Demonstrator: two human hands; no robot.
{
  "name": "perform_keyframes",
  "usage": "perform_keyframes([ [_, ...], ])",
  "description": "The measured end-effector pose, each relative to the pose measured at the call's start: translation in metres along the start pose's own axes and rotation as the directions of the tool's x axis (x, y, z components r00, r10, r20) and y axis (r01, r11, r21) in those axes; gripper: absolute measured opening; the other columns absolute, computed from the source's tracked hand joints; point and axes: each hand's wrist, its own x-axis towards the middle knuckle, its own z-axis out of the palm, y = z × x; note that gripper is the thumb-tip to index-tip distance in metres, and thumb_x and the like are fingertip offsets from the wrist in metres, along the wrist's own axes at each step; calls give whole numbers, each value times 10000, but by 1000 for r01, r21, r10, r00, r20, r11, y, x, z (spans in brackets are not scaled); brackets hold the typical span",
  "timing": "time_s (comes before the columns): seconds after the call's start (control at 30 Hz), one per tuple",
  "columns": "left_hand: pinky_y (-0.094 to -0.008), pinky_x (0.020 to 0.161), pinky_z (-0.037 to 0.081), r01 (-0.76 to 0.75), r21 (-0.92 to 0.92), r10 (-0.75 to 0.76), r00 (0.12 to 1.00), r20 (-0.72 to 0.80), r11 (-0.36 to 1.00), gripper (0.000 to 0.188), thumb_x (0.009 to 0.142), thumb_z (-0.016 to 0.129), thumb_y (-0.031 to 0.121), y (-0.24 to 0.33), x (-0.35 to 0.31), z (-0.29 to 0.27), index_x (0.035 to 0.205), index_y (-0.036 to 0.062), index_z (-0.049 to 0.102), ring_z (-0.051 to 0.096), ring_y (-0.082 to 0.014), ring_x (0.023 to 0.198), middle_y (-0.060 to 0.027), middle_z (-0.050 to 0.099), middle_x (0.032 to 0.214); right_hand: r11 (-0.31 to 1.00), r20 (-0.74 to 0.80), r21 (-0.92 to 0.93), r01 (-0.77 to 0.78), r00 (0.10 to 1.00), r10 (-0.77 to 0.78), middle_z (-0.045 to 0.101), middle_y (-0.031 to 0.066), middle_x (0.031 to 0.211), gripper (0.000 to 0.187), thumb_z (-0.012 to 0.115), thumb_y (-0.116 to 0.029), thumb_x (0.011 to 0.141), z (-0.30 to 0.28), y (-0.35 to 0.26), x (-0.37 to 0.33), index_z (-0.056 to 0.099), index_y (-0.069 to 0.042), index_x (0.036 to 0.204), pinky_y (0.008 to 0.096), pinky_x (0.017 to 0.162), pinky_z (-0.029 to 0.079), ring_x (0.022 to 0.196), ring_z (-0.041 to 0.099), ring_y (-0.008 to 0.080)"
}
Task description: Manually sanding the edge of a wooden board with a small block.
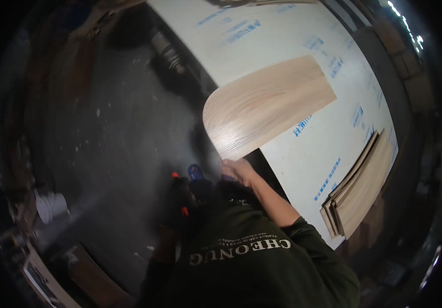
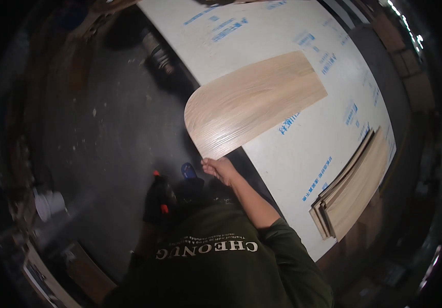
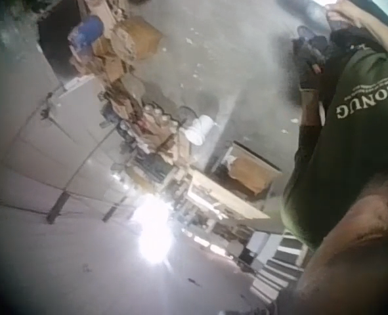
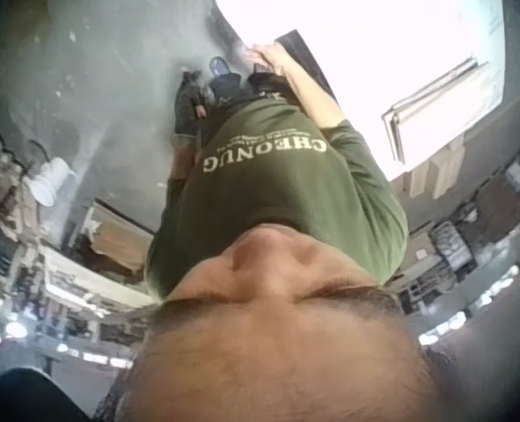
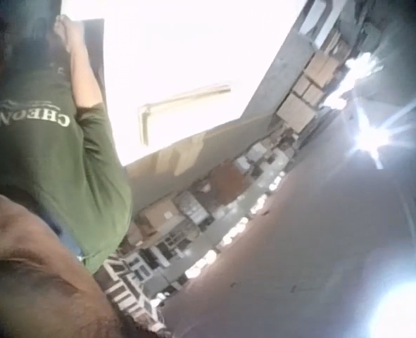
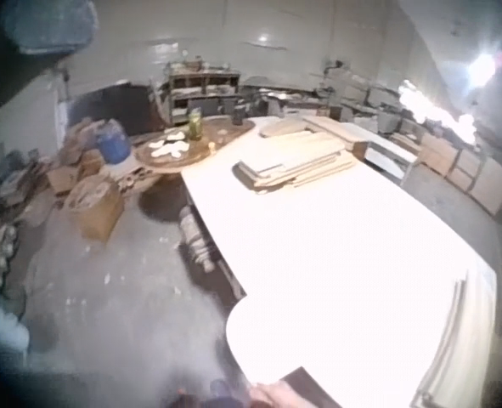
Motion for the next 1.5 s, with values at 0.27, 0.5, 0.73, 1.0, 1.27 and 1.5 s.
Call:
perform_keyframes([
  [0.27, -263, 580, 432, -293, 313, 412, 795, -445, 903, 266, 984, 477, 211, -27, -41, -2, 1170, 34, 547, 485, -109, 641, -8, 537, 809, 989, 224, 143, -26, 975, -6, 634, -13, 899, 284, 625, -212, 931, 82, -15, 49, 626, -61, 1172, 297, 808, 534, 775, 600, 99],
  [0.5, -219, 535, 397, -30, 709, 555, 645, -525, 705, 375, 1008, 476, 232, -33, -8, -11, 1349, 77, 486, 446, -39, 598, 57, 446, 702, 955, 500, 234, -180, 865, 40, 560, 11, 763, 230, 537, -329, 956, 90, -20, 83, 582, -105, 929, 399, 925, 468, 692, 563, 167],
  [0.73, -303, 755, 510, 145, 988, 837, 534, -119, 48, 398, 976, 527, 156, -22, 29, -2, 1343, 6, 490, 621, -155, 857, -76, 646, 995, 978, 383, 209, 27, 917, -107, 578, 45, 878, 391, 517, -456, 950, 113, -26, 106, 558, -78, 1041, 348, 798, 465, 779, 554, 185],
  [1.0, -387, 828, 525, 395, 814, 772, 628, 98, -425, 422, 859, 672, 89, 2, 63, 25, 1268, 50, 573, 640, -338, 1013, -173, 647, 1140, 935, 352, 279, 217, 883, -310, 627, 155, 1022, 632, 500, -572, 919, 118, -40, 96, 550, 3, 1177, 386, 837, 483, 901, 617, 240],
  [1.27, -429, 743, 520, 666, 585, 781, 619, -85, -464, 436, 877, 657, 207, 5, 70, 33, 1298, 125, 576, 648, -332, 855, -145, 651, 1056, 940, 383, 262, 219, 870, -309, 611, 180, 1108, 557, 539, -451, 954, 111, -39, 101, 481, 20, 1246, 366, 829, 478, 924, 615, 240],
  [1.5, -426, 708, 513, 712, 462, 796, 605, -20, -529, 446, 889, 646, 240, -1, 68, 37, 1321, 164, 569, 644, -333, 828, -147, 650, 1036, 917, 362, 270, 293, 852, -379, 625, 197, 1080, 602, 536, -462, 959, 111, -42, 98, 449, 31, 1295, 367, 862, 499, 1006, 622, 241],
])
